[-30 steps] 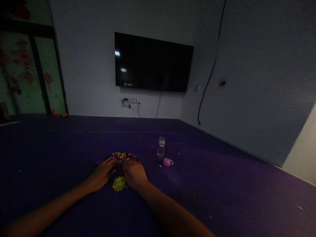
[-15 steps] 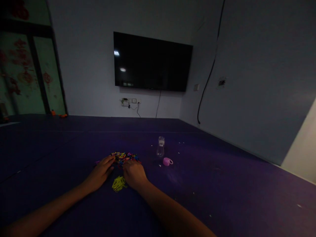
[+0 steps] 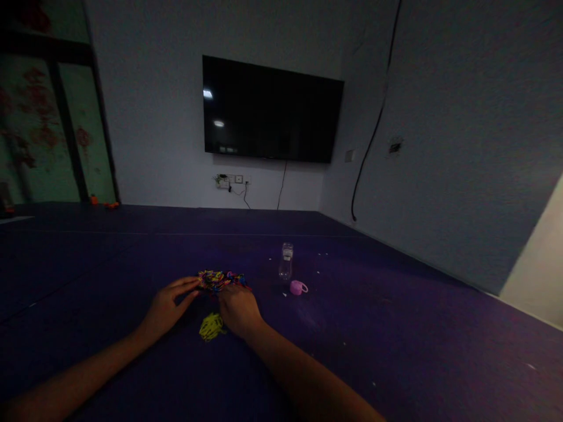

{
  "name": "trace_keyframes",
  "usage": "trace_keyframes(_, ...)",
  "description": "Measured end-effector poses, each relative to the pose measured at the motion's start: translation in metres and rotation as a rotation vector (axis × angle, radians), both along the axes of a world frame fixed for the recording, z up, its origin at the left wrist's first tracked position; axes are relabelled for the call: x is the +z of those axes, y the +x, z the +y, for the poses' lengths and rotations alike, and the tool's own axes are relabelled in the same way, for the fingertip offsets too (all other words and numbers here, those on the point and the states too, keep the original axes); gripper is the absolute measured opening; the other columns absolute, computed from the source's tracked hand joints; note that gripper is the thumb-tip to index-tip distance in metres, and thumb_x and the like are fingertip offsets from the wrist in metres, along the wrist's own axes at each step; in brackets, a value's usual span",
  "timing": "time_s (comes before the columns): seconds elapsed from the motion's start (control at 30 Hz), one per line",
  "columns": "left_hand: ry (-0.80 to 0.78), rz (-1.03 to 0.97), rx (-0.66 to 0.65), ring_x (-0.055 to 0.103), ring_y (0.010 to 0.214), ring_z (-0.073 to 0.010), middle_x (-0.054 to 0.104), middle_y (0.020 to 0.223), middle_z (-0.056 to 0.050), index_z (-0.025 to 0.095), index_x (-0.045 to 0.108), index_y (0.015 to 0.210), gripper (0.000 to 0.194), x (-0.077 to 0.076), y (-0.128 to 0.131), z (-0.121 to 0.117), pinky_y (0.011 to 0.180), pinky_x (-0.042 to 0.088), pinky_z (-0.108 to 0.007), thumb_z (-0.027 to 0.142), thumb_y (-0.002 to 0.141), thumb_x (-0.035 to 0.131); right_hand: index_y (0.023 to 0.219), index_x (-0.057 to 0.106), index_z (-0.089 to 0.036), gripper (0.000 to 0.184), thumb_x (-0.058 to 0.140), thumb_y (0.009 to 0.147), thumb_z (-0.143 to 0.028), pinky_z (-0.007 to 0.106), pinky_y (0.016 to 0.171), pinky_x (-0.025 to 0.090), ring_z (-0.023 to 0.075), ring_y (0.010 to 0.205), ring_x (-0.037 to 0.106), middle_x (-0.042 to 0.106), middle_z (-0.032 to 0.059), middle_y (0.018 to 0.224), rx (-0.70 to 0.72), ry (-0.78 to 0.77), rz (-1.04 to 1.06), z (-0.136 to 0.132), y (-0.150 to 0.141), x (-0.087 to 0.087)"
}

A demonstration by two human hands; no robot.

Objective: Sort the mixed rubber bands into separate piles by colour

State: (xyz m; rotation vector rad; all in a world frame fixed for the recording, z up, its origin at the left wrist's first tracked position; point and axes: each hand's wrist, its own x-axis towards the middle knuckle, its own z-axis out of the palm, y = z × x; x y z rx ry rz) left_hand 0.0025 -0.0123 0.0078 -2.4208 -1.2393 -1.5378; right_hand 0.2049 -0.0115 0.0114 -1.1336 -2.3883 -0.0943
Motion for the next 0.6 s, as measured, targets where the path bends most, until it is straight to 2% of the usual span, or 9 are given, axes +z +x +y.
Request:
trace_keyframes(0.2, 0.062, -0.003, -0.036, 0.067, 0.088, -0.0201, 0.072, 0.096, -0.005, 0.021, 0.071, 0.091, 0.017, -0.0017, 0.0017, -0.0036, 0.084, 0.054, -0.038, 0.025, 0.082, 0.057, 0.1, 0.064, -0.02, 0.027, 0.041, 0.086, -0.014, 0.026, 0.087, 0.043, 0.0159, 0.1, 0.059, 0.066, 0.006, 0.105, -0.002, -0.013, 0.021, 0.0007, -0.001, 0.0004)
trace_keyframes(0.3, 0.071, -0.007, -0.036, 0.068, 0.086, -0.0203, 0.073, 0.092, -0.005, 0.022, 0.072, 0.088, 0.016, -0.0013, 0.0008, -0.0034, 0.083, 0.054, -0.038, 0.026, 0.083, 0.057, 0.108, 0.061, -0.02, 0.03, 0.04, 0.087, -0.014, 0.027, 0.089, 0.043, 0.0158, 0.103, 0.058, 0.065, 0.0057, 0.11, 0.014, -0.001, 0.09, -0.0014, -0.0013, 0.0018)
trace_keyframes(0.5, 0.031, 0.027, -0.095, 0.069, 0.084, -0.0198, 0.073, 0.094, -0.004, 0.022, 0.072, 0.089, 0.017, 0.0007, 0.001, -0.005, 0.081, 0.056, -0.037, 0.023, 0.083, 0.056, 0.114, 0.058, -0.02, 0.032, 0.037, 0.09, -0.017, 0.03, 0.097, 0.039, 0.0138, 0.112, 0.053, 0.061, 0.0044, 0.118, 0.247, 0.056, 0.149, -0.008, -0.0013, 0.0055)
trace_keyframes(0.6, 0.045, 0.042, -0.129, 0.069, 0.083, -0.0199, 0.073, 0.094, -0.004, 0.022, 0.072, 0.089, 0.018, -0.0008, 0.0022, -0.0045, 0.081, 0.056, -0.037, 0.021, 0.083, 0.055, 0.118, 0.056, -0.02, 0.034, 0.037, 0.09, -0.017, 0.031, 0.096, 0.04, 0.0141, 0.111, 0.053, 0.06, 0.006, 0.12, 0.293, 0.064, 0.121, -0.0072, -0.0014, 0.005)
